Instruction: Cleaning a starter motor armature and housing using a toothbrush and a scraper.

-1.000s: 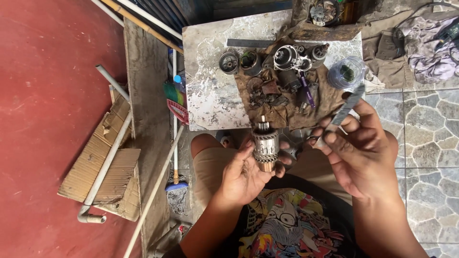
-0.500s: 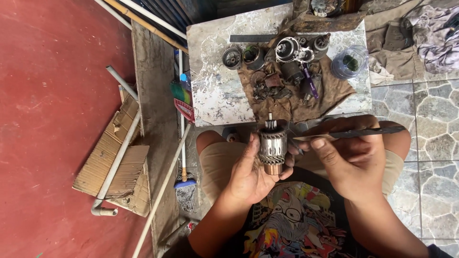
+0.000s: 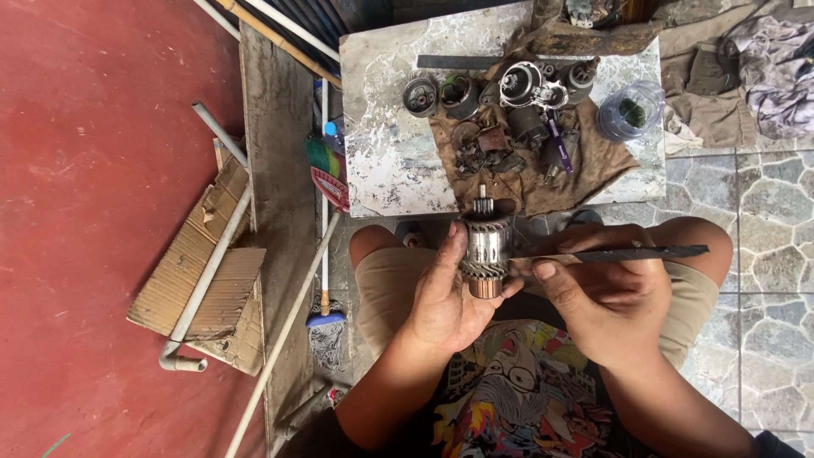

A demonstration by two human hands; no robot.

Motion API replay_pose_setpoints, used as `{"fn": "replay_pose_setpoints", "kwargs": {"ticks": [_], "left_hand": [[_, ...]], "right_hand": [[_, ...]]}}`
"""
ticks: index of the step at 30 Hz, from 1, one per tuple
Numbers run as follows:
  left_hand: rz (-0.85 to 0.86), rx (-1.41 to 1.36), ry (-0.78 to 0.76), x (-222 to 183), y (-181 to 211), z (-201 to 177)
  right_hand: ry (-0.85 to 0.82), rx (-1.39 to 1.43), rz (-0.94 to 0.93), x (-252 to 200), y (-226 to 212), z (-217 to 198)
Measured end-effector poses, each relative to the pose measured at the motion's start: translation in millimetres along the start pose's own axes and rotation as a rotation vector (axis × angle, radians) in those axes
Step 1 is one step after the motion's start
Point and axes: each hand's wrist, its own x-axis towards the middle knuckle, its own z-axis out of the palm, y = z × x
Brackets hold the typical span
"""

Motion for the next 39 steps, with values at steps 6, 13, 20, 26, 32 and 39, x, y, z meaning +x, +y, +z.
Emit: {"fn": "replay_pose_setpoints", "kwargs": {"ticks": [6, 13, 20, 26, 32, 39], "left_hand": [[0.055, 0.129, -0.051, -3, -2, 3], [0.113, 0.255, 0.004, -2, -3, 7], [0.171, 0.368, 0.008, 0, -6, 0], [0.151, 0.331, 0.038, 1, -3, 6], [0.084, 0.193, -0.039, 2, -1, -11], [0.047, 0.186, -0.032, 8, 3, -9]], "right_hand": [[-0.01, -0.008, -0.051, 3, -9, 8], [-0.082, -0.071, -0.129, 7, -10, 12], [-0.075, -0.304, -0.217, 11, -11, 12], [-0.11, -0.321, -0.264, 14, -11, 10], [-0.155, -0.211, -0.195, 17, -4, 0], [-0.091, -0.171, 0.034, 22, -6, -11]]}}
